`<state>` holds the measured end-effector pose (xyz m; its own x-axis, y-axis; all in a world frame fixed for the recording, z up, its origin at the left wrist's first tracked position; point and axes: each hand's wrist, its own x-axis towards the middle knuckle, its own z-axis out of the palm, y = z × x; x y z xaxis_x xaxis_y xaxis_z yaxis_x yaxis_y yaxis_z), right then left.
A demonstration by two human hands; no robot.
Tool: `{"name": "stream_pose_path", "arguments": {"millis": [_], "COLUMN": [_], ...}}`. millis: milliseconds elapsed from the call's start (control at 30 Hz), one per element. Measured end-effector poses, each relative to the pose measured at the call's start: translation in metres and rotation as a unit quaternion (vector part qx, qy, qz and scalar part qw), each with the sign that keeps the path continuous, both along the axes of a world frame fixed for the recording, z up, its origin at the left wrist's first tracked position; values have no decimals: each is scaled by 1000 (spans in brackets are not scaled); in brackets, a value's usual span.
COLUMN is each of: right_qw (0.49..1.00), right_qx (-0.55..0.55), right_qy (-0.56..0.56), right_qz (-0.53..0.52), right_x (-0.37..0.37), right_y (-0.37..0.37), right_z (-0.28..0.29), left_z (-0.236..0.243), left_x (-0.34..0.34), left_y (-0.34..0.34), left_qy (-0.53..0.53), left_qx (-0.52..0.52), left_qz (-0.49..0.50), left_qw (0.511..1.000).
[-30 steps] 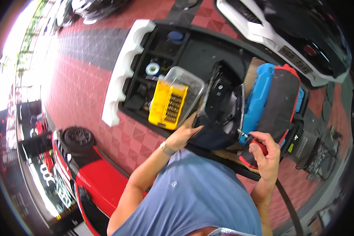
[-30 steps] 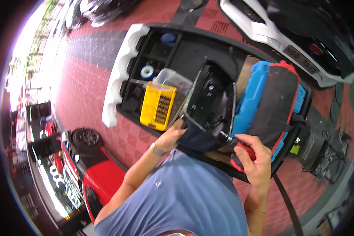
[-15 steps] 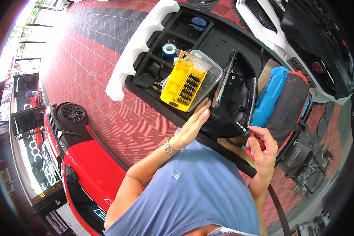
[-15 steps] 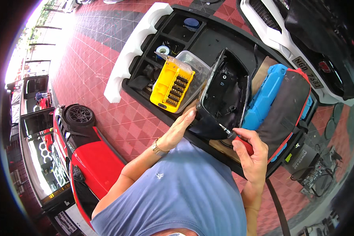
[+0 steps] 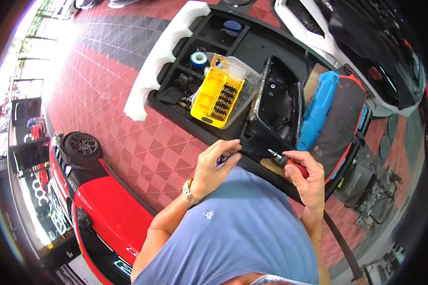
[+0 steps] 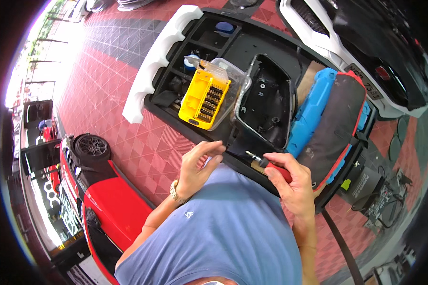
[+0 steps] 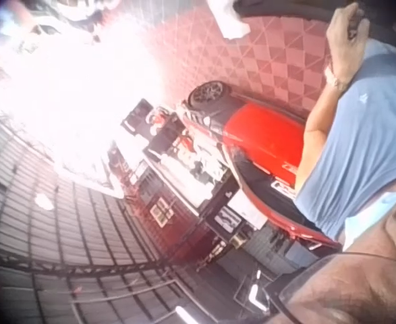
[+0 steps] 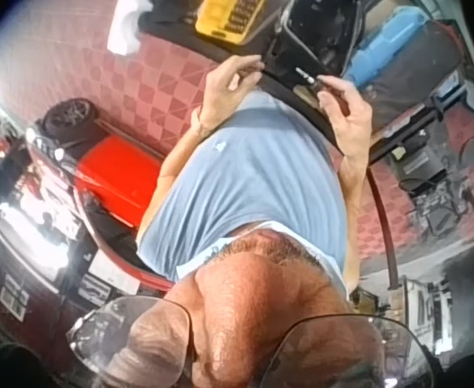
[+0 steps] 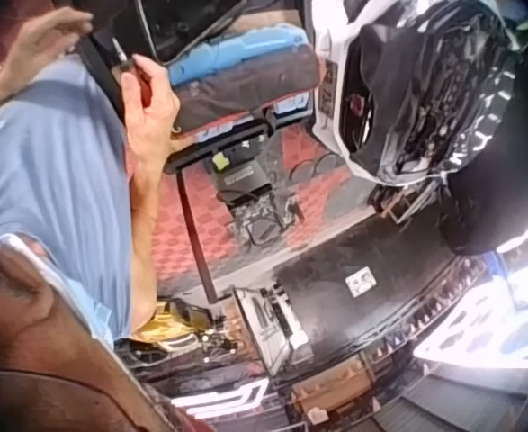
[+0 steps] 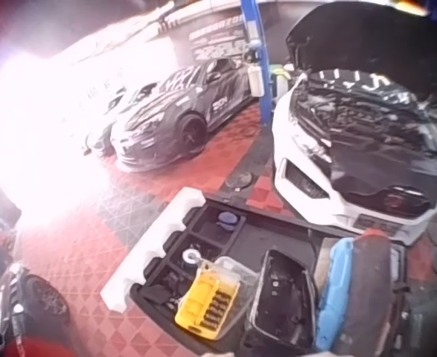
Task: The person is disassembling or repairing a car's side mirror housing using a manual screwdriver.
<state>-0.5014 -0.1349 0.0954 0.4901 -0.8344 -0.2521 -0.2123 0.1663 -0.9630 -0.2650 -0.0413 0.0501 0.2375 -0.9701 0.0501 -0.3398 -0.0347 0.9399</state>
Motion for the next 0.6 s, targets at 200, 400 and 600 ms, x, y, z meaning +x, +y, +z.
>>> {"name": "stream_pose_path", "arguments": {"millis": [200,400,600], "right_qw": [998,996,997], "right_qx": [31,-7,9], "right_qy": [5,-11,-10], "right_qz": [61,85,72], "right_x": [17,31,29], "right_y": [9,11,6], "right_z": [5,10,-2], "left_z": [32,35,29], "left_x": [0,15,24], "left_y": [-8,-23,-42], "left_qy": [-43,-17,67], "left_qx": [-82,-69,19], "left_qz": [-86,-160,-201], "left_qw": [992,985,977]}}
